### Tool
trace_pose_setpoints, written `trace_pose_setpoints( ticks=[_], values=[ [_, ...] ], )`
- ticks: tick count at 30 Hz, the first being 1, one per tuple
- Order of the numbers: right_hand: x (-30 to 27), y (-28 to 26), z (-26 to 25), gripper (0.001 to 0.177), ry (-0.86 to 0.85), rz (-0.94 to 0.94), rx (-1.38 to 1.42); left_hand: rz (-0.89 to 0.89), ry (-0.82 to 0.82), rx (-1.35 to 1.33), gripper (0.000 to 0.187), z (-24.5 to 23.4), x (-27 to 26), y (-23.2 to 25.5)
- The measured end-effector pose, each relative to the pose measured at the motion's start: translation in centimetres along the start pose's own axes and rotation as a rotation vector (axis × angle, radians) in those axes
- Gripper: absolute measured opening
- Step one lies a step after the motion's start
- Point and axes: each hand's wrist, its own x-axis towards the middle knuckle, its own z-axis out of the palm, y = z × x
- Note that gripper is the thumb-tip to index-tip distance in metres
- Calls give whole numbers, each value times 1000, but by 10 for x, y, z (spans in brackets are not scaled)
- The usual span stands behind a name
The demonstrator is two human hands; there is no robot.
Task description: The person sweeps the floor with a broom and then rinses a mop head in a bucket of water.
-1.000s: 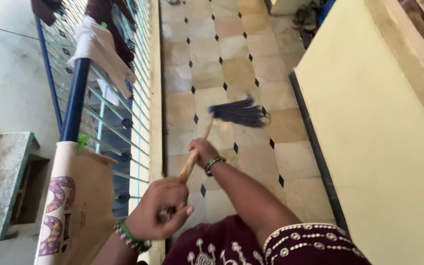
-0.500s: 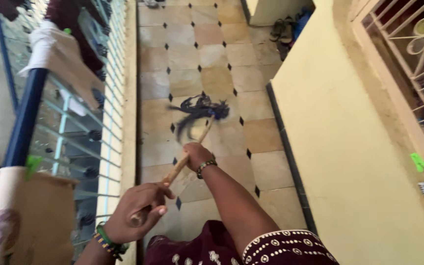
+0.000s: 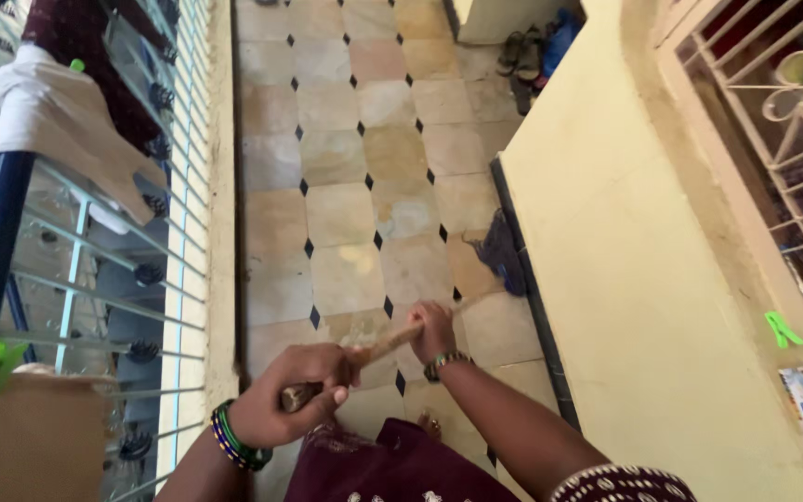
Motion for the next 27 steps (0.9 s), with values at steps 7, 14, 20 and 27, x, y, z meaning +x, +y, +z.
trace_pose_setpoints(
  ticks=[7,14,20,27],
  values=[
    [104,7,65,20,-190,-377,174,153,143,373,19,20,-8,-8],
    [107,-148,109,19,-180,-531,436,78,463,509,17,1,-75,55],
    [79,-232,97,12,-670,-407,329,379,584,542,31,7,-130,63],
    [103,-226,185,61,-486,-189,179,104,768,483,24,-37,-146,-27]
  ],
)
